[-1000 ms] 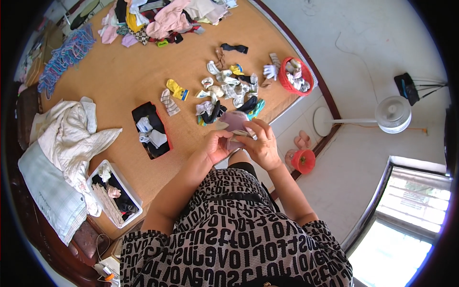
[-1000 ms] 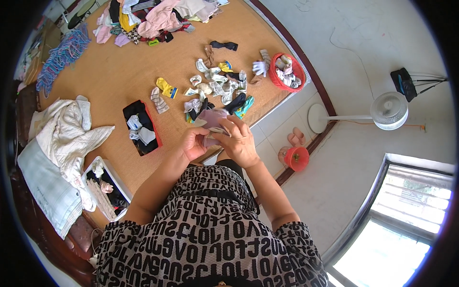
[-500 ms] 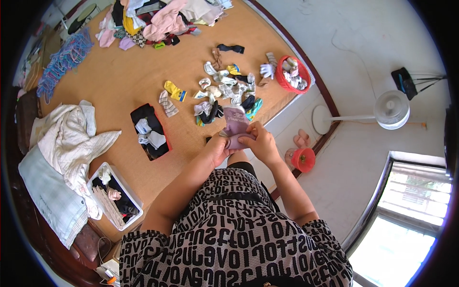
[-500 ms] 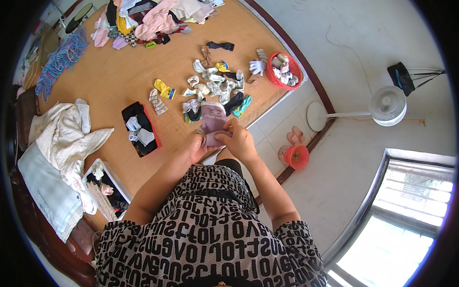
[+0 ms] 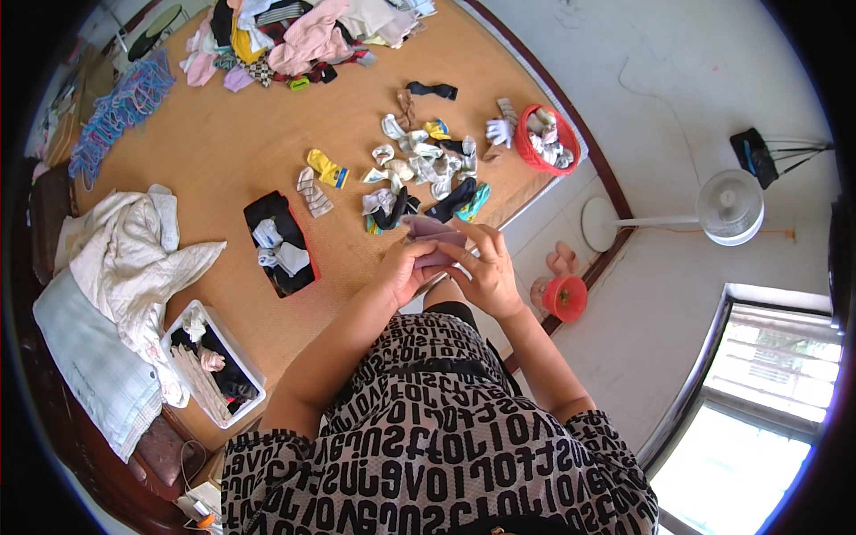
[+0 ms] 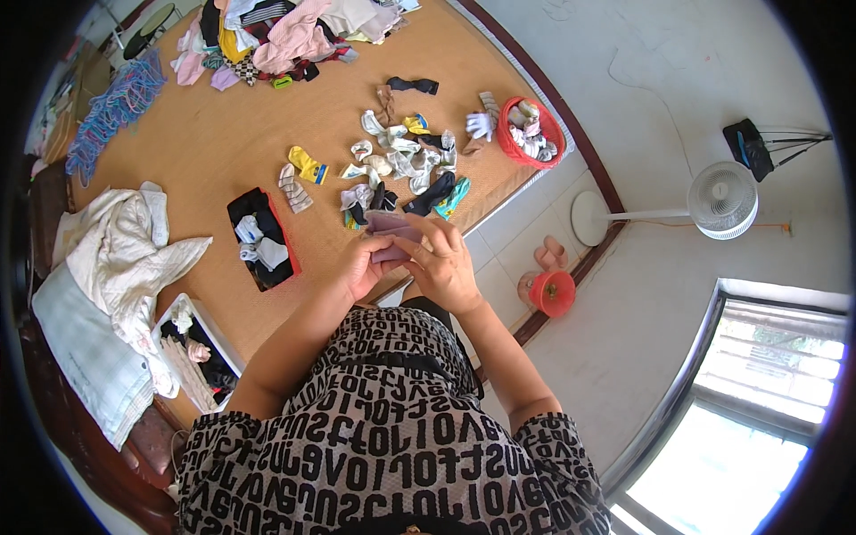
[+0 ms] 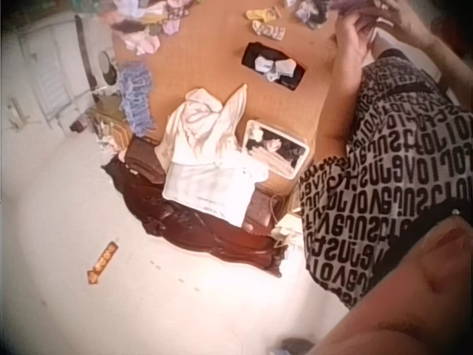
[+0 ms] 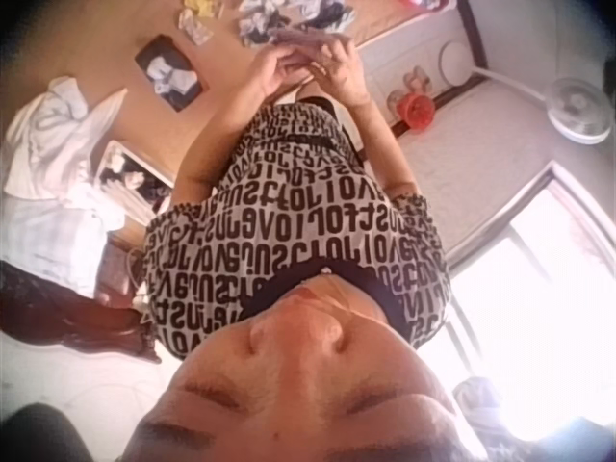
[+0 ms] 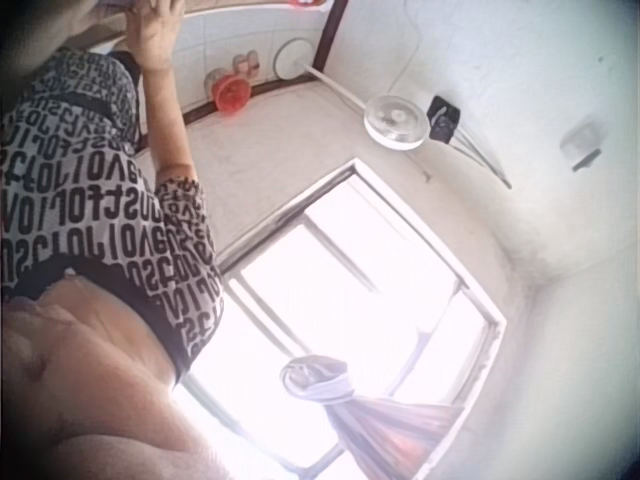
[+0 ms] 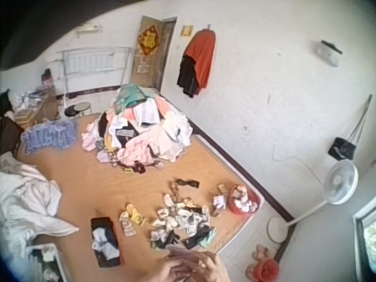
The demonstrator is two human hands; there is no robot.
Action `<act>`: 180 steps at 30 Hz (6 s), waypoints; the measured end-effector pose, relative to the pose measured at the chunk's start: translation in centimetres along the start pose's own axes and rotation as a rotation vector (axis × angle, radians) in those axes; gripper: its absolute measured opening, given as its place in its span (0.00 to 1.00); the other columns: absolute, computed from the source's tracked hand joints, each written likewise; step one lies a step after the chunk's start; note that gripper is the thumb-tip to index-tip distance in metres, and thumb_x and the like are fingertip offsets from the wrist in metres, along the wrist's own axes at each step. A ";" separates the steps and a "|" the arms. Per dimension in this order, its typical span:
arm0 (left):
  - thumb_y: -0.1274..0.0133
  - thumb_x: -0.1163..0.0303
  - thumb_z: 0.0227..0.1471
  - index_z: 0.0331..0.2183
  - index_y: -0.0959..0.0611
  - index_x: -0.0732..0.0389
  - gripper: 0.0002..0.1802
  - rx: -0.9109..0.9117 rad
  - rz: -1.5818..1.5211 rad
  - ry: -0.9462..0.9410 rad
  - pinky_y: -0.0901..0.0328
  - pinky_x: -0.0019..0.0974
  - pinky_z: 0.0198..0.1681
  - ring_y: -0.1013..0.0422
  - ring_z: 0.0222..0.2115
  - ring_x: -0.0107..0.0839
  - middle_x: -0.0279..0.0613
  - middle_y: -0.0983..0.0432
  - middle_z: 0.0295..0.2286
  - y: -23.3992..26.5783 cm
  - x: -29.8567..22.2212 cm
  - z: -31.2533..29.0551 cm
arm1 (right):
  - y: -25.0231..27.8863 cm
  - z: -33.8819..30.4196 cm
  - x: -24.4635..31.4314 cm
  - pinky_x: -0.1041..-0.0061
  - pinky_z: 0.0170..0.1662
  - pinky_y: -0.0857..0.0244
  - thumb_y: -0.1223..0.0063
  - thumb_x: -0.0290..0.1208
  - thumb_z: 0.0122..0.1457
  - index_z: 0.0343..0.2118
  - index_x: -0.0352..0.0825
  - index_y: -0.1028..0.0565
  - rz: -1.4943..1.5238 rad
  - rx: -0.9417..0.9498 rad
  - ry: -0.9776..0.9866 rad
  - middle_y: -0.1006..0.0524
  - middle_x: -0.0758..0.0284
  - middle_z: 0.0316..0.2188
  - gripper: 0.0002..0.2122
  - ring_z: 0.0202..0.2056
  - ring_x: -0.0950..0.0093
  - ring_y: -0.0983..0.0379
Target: The person pairs and folds socks by hand from a pile on a bed, placing folded socks into a basket.
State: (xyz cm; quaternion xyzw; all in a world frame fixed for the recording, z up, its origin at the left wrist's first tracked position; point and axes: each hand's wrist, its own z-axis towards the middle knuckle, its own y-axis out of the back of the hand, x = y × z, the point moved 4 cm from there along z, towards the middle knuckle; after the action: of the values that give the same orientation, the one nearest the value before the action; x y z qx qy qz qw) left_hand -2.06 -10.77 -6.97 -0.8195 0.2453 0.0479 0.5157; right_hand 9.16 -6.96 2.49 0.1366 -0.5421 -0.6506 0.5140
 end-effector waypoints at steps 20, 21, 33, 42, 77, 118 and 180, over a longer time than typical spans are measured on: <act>0.63 0.72 0.51 0.45 0.32 0.67 0.19 0.044 -0.053 0.047 0.33 0.45 0.44 0.32 0.44 0.44 0.53 0.33 0.44 0.5 1.0 0.2 | -4.6 -3.9 -6.5 0.82 0.32 0.36 0.46 0.21 0.51 0.36 0.29 0.32 0.741 0.166 -0.815 0.27 0.64 0.26 0.10 0.28 0.79 0.30; 0.60 0.73 0.50 0.45 0.31 0.65 0.18 0.085 -0.053 0.019 0.33 0.42 0.44 0.32 0.42 0.41 0.50 0.32 0.43 -0.3 0.4 -0.2 | -4.5 -3.9 -6.6 0.82 0.33 0.35 0.46 0.22 0.51 0.36 0.29 0.33 0.740 0.160 -0.855 0.27 0.64 0.25 0.11 0.28 0.78 0.30; 0.46 0.85 0.38 0.34 0.26 0.65 0.16 0.064 0.657 -0.444 0.38 0.26 0.41 0.32 0.34 0.21 0.34 0.28 0.31 -1.0 -1.2 -0.4 | 0.9 0.0 -1.4 0.70 0.39 0.37 0.40 0.14 0.30 0.44 0.40 0.30 -0.036 -0.136 -0.120 0.37 0.60 0.43 0.31 0.40 0.63 0.37; 0.49 0.88 0.39 0.30 0.26 0.66 0.12 0.123 0.668 -0.445 0.36 0.26 0.41 0.32 0.35 0.23 0.38 0.27 0.35 -1.2 -2.0 -0.4 | 1.1 0.3 -1.6 0.69 0.42 0.39 0.41 0.18 0.31 0.36 0.40 0.27 -0.071 -0.114 -0.093 0.35 0.62 0.44 0.22 0.42 0.63 0.37; 0.53 0.62 0.53 0.46 0.28 0.62 0.20 0.153 0.742 -0.045 0.36 0.29 0.37 0.31 0.32 0.23 0.37 0.28 0.33 -0.7 -4.2 -1.5 | -3.0 -3.3 -4.5 0.72 0.49 0.40 0.39 0.38 0.47 0.44 0.33 0.34 1.646 0.143 -0.777 0.29 0.64 0.43 0.24 0.44 0.71 0.31; 0.51 0.82 0.35 0.26 0.31 0.58 0.12 -0.391 1.667 -0.776 0.37 0.43 0.24 0.32 0.23 0.47 0.43 0.34 0.26 -9.1 -0.6 11.1 | -6.5 -2.8 -16.3 0.66 0.32 0.35 0.45 0.27 0.46 0.37 0.33 0.37 0.604 -0.080 -0.928 0.29 0.52 0.29 0.16 0.31 0.55 0.30; 0.47 0.76 0.38 0.47 0.34 0.64 0.29 -1.361 1.825 -0.215 0.42 0.47 0.48 0.40 0.45 0.53 0.57 0.40 0.47 29.0 -9.9 24.8 | -21.8 8.4 -41.9 0.77 0.37 0.37 0.44 0.24 0.48 0.31 0.32 0.26 0.445 0.368 -0.475 0.30 0.64 0.31 0.07 0.33 0.69 0.31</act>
State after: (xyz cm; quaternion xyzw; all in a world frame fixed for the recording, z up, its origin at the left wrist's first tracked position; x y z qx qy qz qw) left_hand -19.48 4.13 -39.02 -0.4368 0.6269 0.5973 -0.2438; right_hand 9.81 29.47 -28.66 -0.0489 -0.7706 -0.4282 0.4695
